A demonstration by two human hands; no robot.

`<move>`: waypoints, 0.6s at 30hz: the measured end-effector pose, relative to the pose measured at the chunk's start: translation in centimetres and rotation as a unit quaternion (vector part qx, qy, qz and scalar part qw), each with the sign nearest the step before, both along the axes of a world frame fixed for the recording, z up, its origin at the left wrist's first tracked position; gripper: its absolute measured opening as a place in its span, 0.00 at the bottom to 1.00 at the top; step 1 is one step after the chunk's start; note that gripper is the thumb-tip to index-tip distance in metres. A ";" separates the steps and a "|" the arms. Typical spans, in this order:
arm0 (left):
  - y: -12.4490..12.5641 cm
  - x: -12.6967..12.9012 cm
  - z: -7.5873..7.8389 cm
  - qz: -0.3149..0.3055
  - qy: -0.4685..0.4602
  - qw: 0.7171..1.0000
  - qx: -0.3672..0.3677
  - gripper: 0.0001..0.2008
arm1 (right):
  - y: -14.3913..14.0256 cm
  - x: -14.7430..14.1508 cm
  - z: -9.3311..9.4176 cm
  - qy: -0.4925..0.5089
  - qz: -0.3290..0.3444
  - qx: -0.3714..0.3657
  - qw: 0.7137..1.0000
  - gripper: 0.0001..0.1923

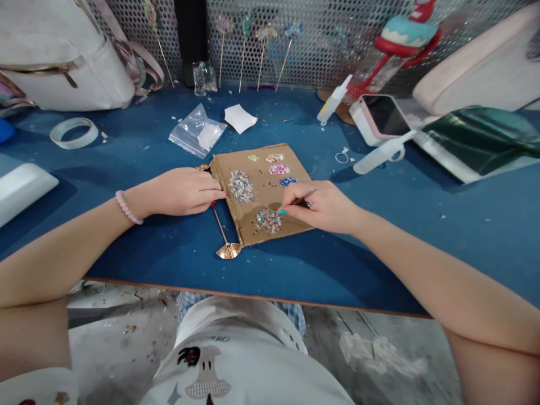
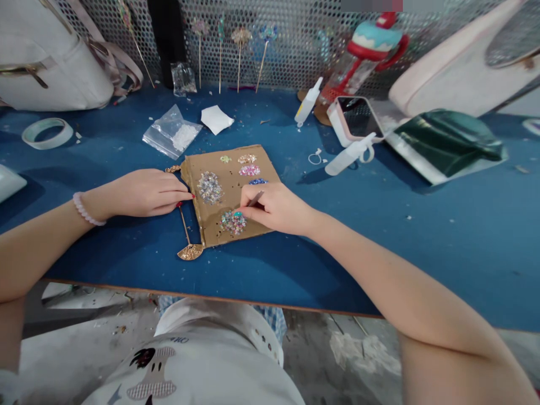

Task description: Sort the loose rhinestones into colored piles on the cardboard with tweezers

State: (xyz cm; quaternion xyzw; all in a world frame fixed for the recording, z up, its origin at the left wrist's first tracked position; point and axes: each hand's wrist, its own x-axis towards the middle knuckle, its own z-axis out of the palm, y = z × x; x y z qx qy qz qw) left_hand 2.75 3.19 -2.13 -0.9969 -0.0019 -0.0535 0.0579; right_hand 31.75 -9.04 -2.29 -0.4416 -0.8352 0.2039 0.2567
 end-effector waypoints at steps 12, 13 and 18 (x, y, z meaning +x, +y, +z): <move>0.0 0.0 0.0 0.003 0.008 1.000 0.007 0.17 | 0.0 -0.2 0.1 -0.004 0.007 0.006 1.000 0.16; 0.0 0.0 -0.1 0.000 0.004 1.000 0.008 0.17 | 0.0 -0.2 0.1 -0.003 0.009 0.007 1.000 0.15; 0.1 0.0 -0.1 -0.003 -0.008 1.000 -0.007 0.16 | 0.0 -0.1 0.1 0.004 0.012 -0.001 1.000 0.15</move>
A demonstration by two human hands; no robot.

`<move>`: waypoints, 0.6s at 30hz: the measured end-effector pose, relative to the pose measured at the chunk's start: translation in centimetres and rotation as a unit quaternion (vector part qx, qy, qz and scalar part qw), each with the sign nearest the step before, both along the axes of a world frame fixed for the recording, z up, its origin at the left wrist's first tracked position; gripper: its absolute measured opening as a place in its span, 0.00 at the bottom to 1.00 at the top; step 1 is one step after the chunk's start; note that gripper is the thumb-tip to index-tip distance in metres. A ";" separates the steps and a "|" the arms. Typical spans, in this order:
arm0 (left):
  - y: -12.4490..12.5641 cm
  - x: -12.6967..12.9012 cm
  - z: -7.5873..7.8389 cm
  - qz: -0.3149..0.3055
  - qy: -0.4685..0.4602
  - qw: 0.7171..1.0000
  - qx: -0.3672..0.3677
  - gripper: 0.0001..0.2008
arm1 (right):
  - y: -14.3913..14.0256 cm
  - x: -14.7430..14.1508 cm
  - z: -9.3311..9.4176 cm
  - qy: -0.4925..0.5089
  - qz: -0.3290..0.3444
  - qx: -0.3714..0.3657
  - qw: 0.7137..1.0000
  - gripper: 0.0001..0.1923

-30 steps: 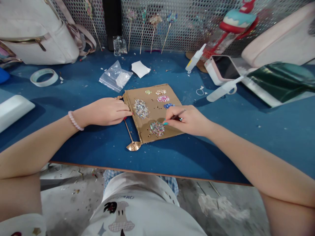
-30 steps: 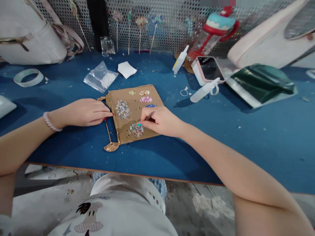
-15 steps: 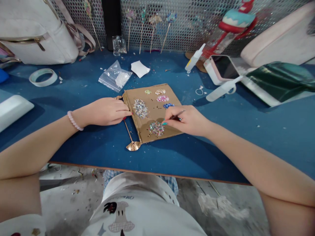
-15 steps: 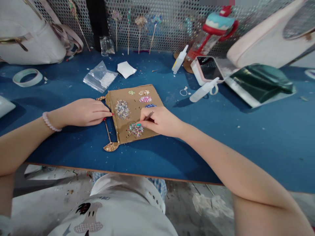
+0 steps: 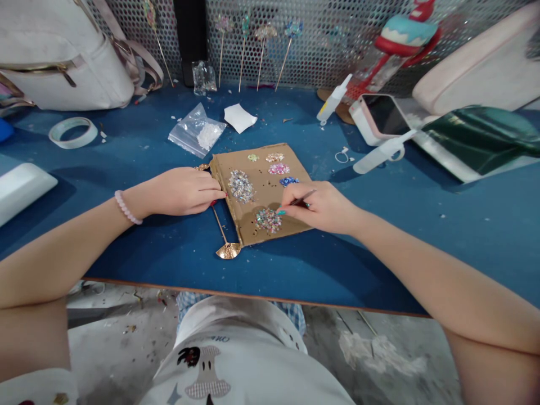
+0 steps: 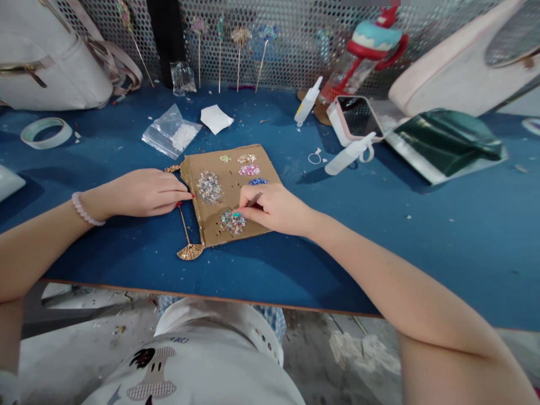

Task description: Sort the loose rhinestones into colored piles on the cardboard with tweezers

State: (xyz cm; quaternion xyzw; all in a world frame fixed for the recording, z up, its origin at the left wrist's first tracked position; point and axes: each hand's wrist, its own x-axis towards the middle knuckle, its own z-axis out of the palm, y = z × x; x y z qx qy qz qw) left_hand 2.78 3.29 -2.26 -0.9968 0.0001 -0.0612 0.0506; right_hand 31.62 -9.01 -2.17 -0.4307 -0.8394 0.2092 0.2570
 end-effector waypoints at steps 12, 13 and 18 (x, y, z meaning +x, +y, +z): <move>-0.1 -0.1 -0.1 -0.006 0.001 1.000 0.015 0.18 | 1.8 1.5 -1.4 0.081 -0.170 0.065 0.980 0.20; 0.0 -0.1 -0.1 -0.007 0.003 1.000 0.019 0.18 | 2.3 1.7 -1.6 0.084 -0.201 0.084 0.972 0.19; 0.1 0.0 -0.3 -0.006 0.000 1.000 0.007 0.17 | 4.5 2.9 -2.8 0.052 -0.290 0.113 0.949 0.13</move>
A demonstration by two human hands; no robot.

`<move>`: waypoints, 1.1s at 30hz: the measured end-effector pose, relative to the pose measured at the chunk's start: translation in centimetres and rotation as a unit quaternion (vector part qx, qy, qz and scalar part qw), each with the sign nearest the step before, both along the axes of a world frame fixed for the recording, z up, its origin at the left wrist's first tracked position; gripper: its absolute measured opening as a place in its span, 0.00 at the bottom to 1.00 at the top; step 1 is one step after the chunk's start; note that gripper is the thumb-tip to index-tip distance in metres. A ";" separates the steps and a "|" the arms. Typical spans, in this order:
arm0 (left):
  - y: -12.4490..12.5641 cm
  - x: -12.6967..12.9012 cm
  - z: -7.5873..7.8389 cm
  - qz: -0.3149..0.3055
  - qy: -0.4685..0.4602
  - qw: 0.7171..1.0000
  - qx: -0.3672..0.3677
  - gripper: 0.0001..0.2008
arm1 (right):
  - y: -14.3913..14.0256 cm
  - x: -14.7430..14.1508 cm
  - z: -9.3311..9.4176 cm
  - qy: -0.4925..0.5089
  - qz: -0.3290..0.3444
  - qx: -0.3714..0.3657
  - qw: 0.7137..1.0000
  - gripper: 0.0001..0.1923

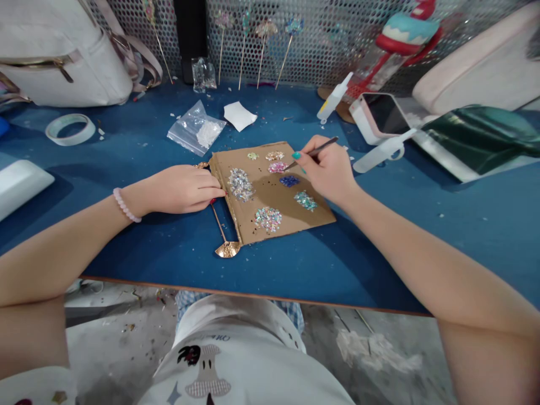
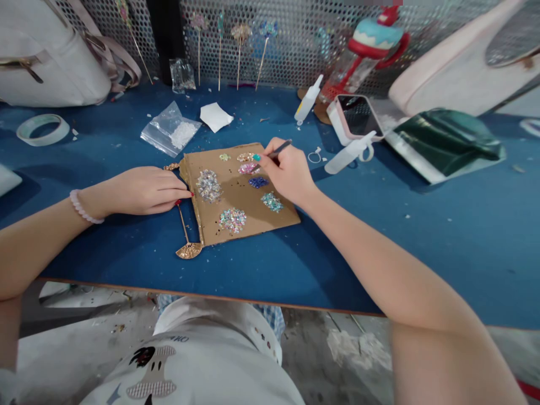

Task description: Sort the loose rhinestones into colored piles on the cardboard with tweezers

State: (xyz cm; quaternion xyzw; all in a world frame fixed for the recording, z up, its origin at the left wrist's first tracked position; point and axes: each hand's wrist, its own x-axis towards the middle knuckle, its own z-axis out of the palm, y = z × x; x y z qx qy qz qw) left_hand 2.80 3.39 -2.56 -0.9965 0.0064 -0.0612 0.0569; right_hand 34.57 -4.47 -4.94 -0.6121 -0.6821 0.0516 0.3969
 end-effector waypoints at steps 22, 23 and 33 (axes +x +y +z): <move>-0.1 0.1 0.3 -0.003 0.008 1.000 0.019 0.18 | -4.2 -2.3 1.9 -0.003 0.240 -0.111 0.964 0.18; -0.1 0.2 0.3 0.001 0.010 1.000 0.016 0.17 | -4.4 -2.4 2.1 -0.012 0.252 -0.114 0.961 0.18; -0.1 0.2 0.3 0.015 0.015 1.000 -0.016 0.16 | -4.9 -2.7 3.1 -0.083 0.298 -0.117 0.944 0.18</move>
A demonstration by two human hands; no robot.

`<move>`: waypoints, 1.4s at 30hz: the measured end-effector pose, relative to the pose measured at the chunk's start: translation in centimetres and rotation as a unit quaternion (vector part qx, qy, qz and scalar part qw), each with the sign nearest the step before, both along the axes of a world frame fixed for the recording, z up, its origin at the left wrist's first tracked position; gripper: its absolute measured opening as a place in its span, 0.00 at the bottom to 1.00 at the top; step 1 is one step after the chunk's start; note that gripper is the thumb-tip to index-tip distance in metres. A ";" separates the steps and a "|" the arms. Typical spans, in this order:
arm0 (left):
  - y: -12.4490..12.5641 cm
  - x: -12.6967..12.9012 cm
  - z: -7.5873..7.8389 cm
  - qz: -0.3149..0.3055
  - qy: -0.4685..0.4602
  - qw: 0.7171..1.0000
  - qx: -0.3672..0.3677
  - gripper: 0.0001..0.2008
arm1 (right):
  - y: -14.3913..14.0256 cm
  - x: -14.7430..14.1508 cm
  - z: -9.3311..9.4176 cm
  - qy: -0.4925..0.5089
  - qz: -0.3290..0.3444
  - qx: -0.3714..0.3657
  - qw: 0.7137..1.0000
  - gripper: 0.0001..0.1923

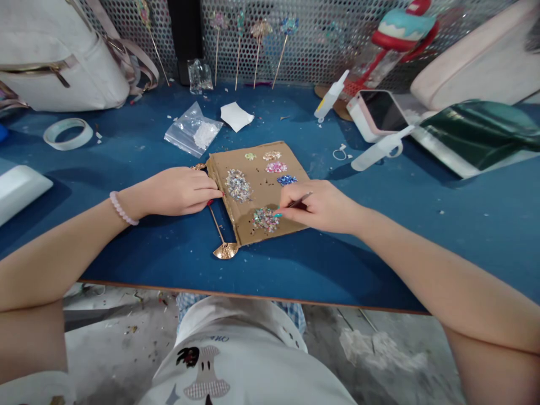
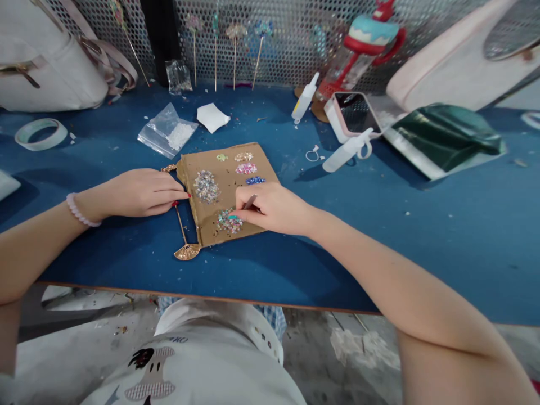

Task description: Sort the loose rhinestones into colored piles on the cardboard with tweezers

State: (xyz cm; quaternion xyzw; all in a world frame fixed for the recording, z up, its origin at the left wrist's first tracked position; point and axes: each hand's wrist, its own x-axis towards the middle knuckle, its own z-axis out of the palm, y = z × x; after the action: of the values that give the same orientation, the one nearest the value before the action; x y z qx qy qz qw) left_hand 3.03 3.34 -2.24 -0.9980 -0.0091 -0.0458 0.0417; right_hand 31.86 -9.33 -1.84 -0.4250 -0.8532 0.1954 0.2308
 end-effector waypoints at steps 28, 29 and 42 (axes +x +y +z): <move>0.0 0.1 0.0 -0.012 -0.003 1.000 0.019 0.18 | 0.2 0.2 -0.2 0.030 -0.016 -0.023 0.999 0.16; 0.0 0.1 0.0 -0.011 -0.001 1.000 0.020 0.18 | 0.3 0.4 -0.3 0.039 -0.027 -0.023 0.999 0.15; 0.1 -0.1 -0.3 0.001 -0.004 1.000 -0.007 0.16 | 4.9 2.6 -3.0 0.078 -0.312 0.115 0.940 0.15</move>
State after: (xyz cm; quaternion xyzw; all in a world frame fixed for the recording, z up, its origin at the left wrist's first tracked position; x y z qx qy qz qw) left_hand 2.97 3.49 -2.54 -0.9981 -0.0109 -0.0492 0.0343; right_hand 34.44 -4.44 -4.82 -0.6237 -0.6740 0.0468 0.3932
